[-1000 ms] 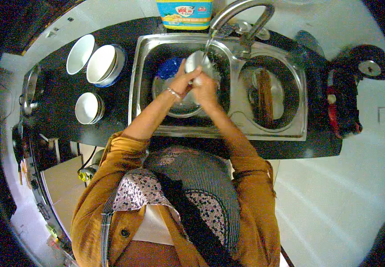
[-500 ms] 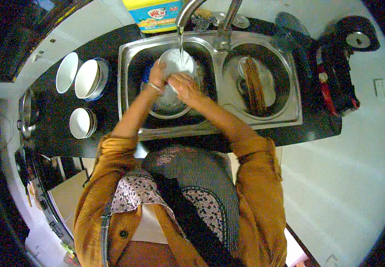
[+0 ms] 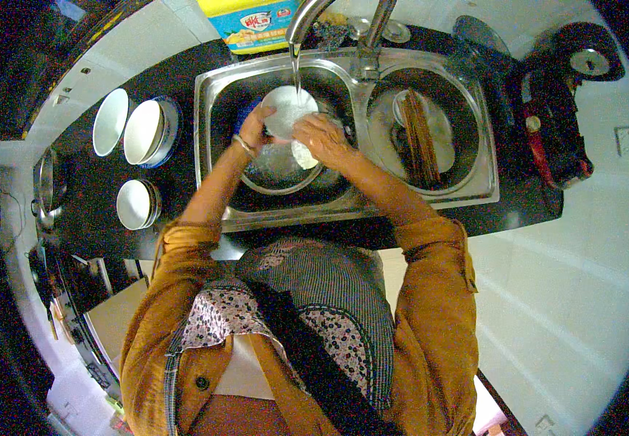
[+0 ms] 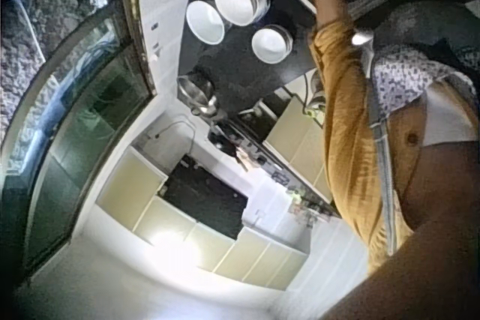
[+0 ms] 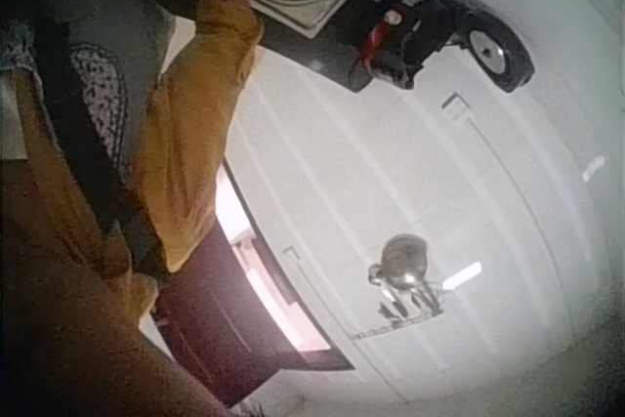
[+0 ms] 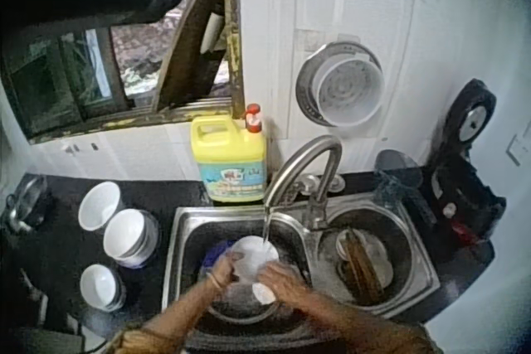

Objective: The person washes various kitchen items in a double-basin sink using a blue cloth and running water. They scrub and rinse a metal bowl, a white bowl, a blue and white patterned plate, and a white spoon, placing the cleaned items on the counter or in the adjacent sink basin.

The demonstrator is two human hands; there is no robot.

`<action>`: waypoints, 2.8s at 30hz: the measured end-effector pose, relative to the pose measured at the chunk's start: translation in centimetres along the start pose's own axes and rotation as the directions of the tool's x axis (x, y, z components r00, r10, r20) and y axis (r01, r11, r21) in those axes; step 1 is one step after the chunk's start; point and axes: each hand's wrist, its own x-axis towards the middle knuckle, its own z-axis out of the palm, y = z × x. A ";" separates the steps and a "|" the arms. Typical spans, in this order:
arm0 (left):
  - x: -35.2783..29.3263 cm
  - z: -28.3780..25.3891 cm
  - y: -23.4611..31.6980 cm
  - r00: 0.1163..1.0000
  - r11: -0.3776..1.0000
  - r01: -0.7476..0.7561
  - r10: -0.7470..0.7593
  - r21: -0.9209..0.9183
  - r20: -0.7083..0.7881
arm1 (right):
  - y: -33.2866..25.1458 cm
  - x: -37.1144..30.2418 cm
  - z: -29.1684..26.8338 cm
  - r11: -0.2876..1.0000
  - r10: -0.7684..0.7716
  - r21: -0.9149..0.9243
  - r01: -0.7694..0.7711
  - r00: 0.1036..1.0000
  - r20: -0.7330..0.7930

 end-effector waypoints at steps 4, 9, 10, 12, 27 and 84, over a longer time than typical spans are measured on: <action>4.8 0.8 -6.8 0.777 0.837 -0.419 0.531 0.353 -0.337 | -2.6 1.8 2.1 0.899 0.389 0.218 -0.380 0.921 0.000; 1.0 -0.9 -1.3 0.990 0.984 0.121 -0.111 0.132 -0.086 | 2.1 -0.9 0.1 0.957 -0.023 0.284 -0.061 0.959 0.282; 0.8 -1.2 -1.2 0.976 0.964 0.210 -0.198 0.160 -0.086 | 2.6 -0.6 -0.3 0.945 0.048 0.280 -0.170 0.917 0.396; 1.4 -1.9 -2.6 0.967 0.961 0.253 -0.256 0.113 0.009 | 2.2 1.1 0.0 0.879 0.349 0.183 -0.440 0.856 0.382; 2.7 -2.4 -4.0 0.845 0.434 -0.352 0.528 0.829 0.082 | 0.4 4.3 0.5 0.941 0.320 0.132 -0.310 0.946 -0.054; -9.7 -4.1 5.7 0.289 -0.220 -0.293 0.907 0.930 0.306 | -1.9 -2.4 8.1 0.415 0.764 0.375 -0.829 0.542 0.350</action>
